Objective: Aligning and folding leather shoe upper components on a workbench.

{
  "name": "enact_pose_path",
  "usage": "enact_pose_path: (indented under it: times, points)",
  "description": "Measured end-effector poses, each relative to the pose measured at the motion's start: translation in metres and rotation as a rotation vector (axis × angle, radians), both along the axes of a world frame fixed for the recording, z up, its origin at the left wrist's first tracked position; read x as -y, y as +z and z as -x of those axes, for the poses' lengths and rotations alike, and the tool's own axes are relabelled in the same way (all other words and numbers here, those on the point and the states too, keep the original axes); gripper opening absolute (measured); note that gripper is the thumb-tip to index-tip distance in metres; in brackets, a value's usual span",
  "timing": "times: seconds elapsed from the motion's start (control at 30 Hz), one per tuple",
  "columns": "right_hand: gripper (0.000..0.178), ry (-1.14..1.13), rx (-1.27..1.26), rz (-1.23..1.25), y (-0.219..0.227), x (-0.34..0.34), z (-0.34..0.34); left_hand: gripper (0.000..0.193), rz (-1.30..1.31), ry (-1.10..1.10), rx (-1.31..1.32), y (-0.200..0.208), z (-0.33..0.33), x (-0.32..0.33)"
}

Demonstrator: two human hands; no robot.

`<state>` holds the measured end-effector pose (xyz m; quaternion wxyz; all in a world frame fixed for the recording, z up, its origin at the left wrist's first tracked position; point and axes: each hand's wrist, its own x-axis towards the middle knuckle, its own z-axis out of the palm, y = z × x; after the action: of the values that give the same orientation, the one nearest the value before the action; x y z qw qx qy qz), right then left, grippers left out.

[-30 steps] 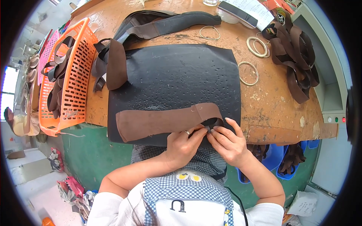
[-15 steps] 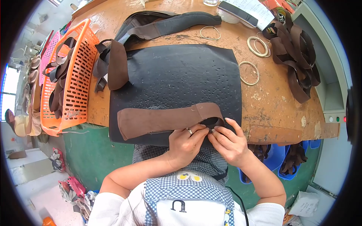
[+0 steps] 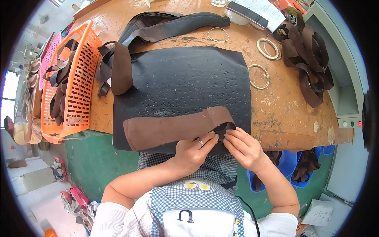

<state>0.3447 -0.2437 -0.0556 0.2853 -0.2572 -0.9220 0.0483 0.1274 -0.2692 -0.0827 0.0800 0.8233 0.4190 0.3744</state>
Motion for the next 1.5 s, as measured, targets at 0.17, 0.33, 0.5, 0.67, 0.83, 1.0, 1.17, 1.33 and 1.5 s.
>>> enact_pose_path:
  times: [0.17, 0.33, 0.5, 0.67, 0.83, 1.0, 1.17, 1.33, 1.5]
  points:
    - [0.029, 0.001, -0.009, 0.042, -0.003, 0.001, -0.001, 0.035, -0.001, -0.043, -0.07, 0.005, 0.003, 0.0]
    - [0.028, 0.014, -0.01, 0.021, -0.003, 0.001, 0.0, 0.03, -0.054, -0.063, -0.148, 0.003, 0.001, 0.001]
    - [0.026, 0.006, -0.026, 0.034, -0.004, 0.001, 0.002, 0.035, -0.114, -0.134, -0.284, -0.001, 0.004, 0.002]
    - [0.028, -0.01, -0.058, 0.07, -0.006, 0.001, 0.001, 0.046, -0.085, -0.179, -0.375, 0.001, 0.009, 0.002]
    - [0.03, 0.003, -0.025, 0.038, -0.003, 0.001, 0.003, 0.055, -0.035, -0.186, -0.384, 0.003, 0.013, 0.007]
    - [0.025, -0.083, -0.177, 0.222, -0.006, 0.002, 0.001, 0.06, -0.007, -0.2, -0.39, 0.0, 0.017, 0.011]
    - [0.028, -0.165, -0.361, 0.368, 0.004, 0.003, 0.01, 0.05, 0.066, -0.185, 0.003, 0.002, 0.016, 0.008]
    - [0.028, -0.154, -0.431, 0.319, 0.022, 0.0, 0.026, 0.017, 0.148, 0.081, 0.058, 0.02, 0.0, -0.004]
    - [0.021, -0.331, -0.782, 0.289, 0.03, 0.001, 0.049, 0.009, 0.307, 0.081, 0.418, 0.057, 0.011, -0.025]
